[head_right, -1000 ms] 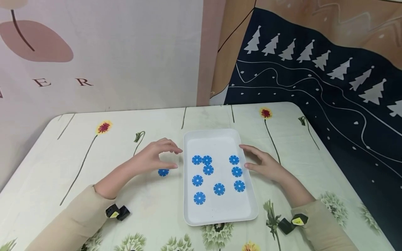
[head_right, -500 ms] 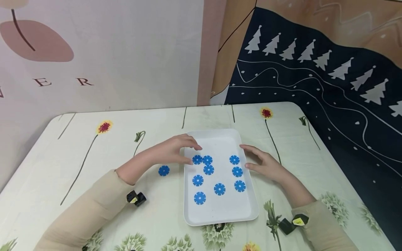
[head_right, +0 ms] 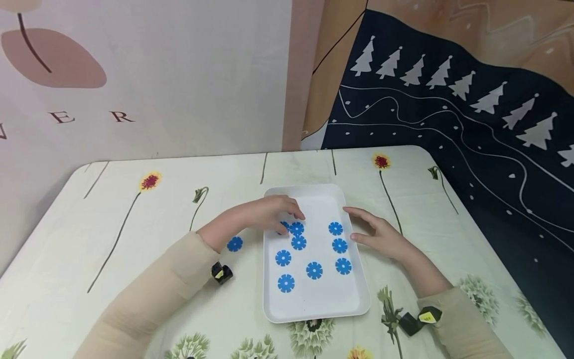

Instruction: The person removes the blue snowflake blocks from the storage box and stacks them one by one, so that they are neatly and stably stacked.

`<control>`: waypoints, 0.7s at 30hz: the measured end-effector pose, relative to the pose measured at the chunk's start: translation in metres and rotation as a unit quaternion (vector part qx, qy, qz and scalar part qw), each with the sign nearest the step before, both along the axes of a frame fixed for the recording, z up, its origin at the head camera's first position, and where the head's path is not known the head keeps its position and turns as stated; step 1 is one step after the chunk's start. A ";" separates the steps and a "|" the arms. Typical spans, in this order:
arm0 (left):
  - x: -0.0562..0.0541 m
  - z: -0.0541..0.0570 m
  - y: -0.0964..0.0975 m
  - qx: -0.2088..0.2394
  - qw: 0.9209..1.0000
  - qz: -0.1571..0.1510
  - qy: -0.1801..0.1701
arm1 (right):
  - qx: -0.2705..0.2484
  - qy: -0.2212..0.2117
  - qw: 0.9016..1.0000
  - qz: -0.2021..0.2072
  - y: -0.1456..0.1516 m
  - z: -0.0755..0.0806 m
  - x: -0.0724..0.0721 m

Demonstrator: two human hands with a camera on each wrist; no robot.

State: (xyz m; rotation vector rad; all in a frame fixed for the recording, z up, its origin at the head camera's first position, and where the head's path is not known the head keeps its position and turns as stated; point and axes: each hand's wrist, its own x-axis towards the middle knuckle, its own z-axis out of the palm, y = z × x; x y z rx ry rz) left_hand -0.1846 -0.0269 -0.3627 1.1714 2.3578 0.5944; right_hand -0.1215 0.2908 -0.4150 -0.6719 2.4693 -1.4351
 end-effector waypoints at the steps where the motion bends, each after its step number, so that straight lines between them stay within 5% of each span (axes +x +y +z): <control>1: -0.001 -0.001 0.001 -0.003 1.000 -0.002 0.000 | 0.000 0.000 1.000 0.000 0.000 0.000 0.000; 21: -0.012 -0.010 0.013 -0.018 0.999 -0.018 0.021 | 0.006 0.002 1.000 -0.002 0.000 0.001 0.000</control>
